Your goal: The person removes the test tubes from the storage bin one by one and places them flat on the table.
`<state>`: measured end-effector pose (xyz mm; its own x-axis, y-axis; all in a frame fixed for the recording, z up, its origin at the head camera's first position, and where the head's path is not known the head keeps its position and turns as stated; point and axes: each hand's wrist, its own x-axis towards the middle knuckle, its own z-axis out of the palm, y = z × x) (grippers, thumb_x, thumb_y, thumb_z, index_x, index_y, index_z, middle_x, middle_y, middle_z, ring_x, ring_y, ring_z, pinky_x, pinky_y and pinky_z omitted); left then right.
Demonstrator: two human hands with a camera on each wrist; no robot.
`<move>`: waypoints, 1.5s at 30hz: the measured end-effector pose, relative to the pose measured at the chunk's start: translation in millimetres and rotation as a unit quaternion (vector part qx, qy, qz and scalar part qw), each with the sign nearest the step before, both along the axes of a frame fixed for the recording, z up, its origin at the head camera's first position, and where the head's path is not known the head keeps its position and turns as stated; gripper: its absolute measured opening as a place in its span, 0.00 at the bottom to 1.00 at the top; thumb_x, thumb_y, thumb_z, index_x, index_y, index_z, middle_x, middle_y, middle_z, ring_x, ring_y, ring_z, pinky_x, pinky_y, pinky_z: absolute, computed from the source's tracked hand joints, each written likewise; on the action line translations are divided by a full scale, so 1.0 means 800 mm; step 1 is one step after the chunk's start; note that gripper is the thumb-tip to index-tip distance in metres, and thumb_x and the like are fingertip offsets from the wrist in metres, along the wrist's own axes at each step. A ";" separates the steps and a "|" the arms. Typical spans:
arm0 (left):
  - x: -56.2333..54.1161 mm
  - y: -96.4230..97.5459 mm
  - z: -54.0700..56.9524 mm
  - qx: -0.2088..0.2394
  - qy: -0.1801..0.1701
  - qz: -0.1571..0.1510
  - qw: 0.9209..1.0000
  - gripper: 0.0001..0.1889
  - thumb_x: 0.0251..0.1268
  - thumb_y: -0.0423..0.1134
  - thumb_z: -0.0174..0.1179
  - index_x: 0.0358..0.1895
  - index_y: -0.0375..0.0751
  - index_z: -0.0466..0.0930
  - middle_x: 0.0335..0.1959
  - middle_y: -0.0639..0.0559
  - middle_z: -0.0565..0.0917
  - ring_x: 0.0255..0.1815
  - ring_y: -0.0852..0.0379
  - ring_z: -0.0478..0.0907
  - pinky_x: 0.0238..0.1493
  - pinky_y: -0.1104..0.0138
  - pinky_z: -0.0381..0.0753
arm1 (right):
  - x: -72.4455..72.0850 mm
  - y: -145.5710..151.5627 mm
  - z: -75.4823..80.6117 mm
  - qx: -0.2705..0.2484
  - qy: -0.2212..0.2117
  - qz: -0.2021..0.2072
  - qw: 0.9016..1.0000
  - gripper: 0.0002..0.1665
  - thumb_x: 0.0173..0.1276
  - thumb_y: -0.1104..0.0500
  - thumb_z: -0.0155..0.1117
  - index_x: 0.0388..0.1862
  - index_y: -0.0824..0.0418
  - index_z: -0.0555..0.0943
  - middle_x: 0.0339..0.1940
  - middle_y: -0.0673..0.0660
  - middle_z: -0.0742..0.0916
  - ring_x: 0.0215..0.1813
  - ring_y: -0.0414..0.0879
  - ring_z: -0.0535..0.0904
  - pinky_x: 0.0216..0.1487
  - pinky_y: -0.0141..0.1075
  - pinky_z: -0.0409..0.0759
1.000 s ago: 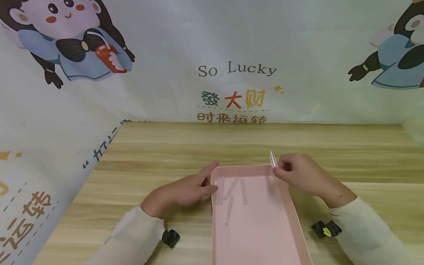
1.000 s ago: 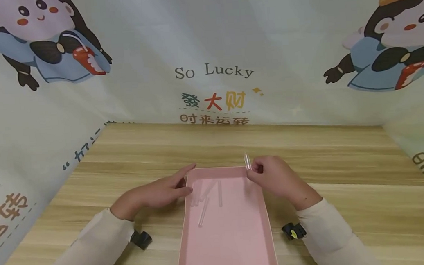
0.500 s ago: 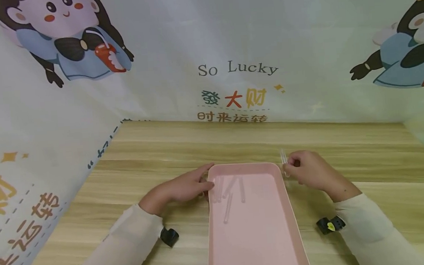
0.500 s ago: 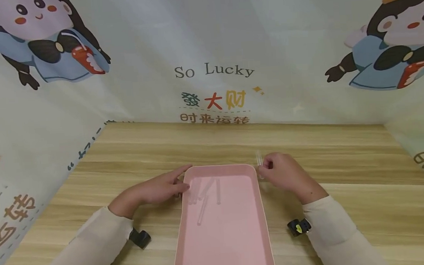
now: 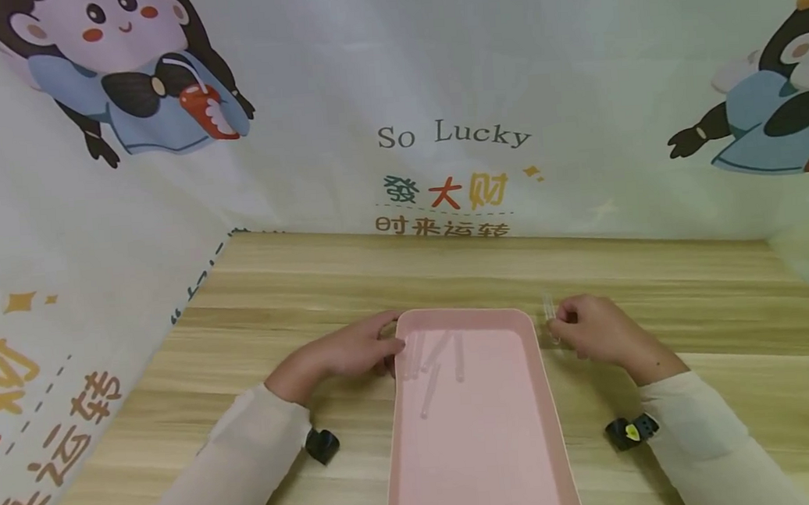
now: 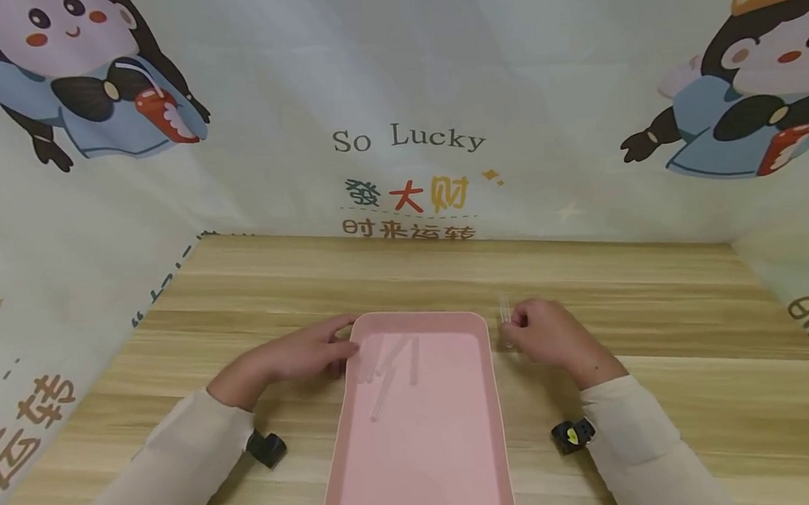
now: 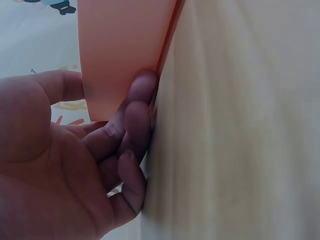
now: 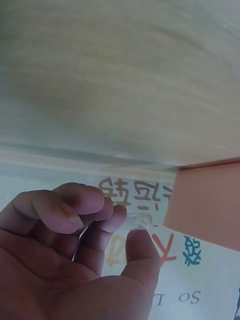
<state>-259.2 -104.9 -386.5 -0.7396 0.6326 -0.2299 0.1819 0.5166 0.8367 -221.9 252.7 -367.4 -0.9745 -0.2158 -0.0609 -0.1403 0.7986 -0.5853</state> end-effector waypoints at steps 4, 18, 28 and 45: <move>-0.009 0.006 0.004 -0.007 -0.008 -0.002 1.000 0.25 0.77 0.36 0.46 0.74 0.44 0.61 0.31 0.47 0.82 0.28 0.55 0.80 0.34 0.65 0.81 | 0.000 0.005 -0.003 0.006 -0.003 0.000 1.000 0.16 0.73 0.56 0.56 0.23 0.58 0.74 0.12 0.48 0.74 0.16 0.42 0.72 0.20 0.35 0.69; -0.012 0.008 -0.007 0.001 -0.033 0.050 0.998 0.28 0.77 0.38 0.47 0.76 0.40 0.56 0.27 0.44 0.82 0.21 0.56 0.79 0.33 0.65 0.83 | -0.009 0.008 -0.015 0.005 -0.052 0.034 0.998 0.15 0.72 0.58 0.56 0.25 0.62 0.77 0.10 0.49 0.76 0.13 0.39 0.70 0.19 0.35 0.72; -0.011 0.004 -0.009 0.003 -0.047 0.040 0.998 0.35 0.77 0.43 0.51 0.80 0.45 0.45 0.30 0.45 0.83 0.26 0.56 0.80 0.39 0.66 0.82 | -0.008 0.007 -0.018 0.013 -0.077 0.034 0.996 0.15 0.74 0.57 0.56 0.27 0.62 0.77 0.12 0.49 0.75 0.14 0.40 0.70 0.20 0.35 0.74; -0.010 -0.002 -0.011 -0.013 -0.016 0.010 1.000 0.38 0.76 0.46 0.52 0.81 0.47 0.43 0.35 0.49 0.83 0.31 0.57 0.79 0.45 0.66 0.77 | -0.005 0.004 -0.019 0.007 -0.085 0.025 0.996 0.16 0.75 0.54 0.58 0.28 0.62 0.77 0.15 0.50 0.76 0.16 0.40 0.71 0.21 0.36 0.76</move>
<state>-266.9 -106.6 -395.0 -0.7443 0.6110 -0.2694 0.1449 0.5417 0.8280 -225.6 255.9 -382.3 -0.9379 -0.2620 -0.2276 -0.0798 0.8011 -0.5932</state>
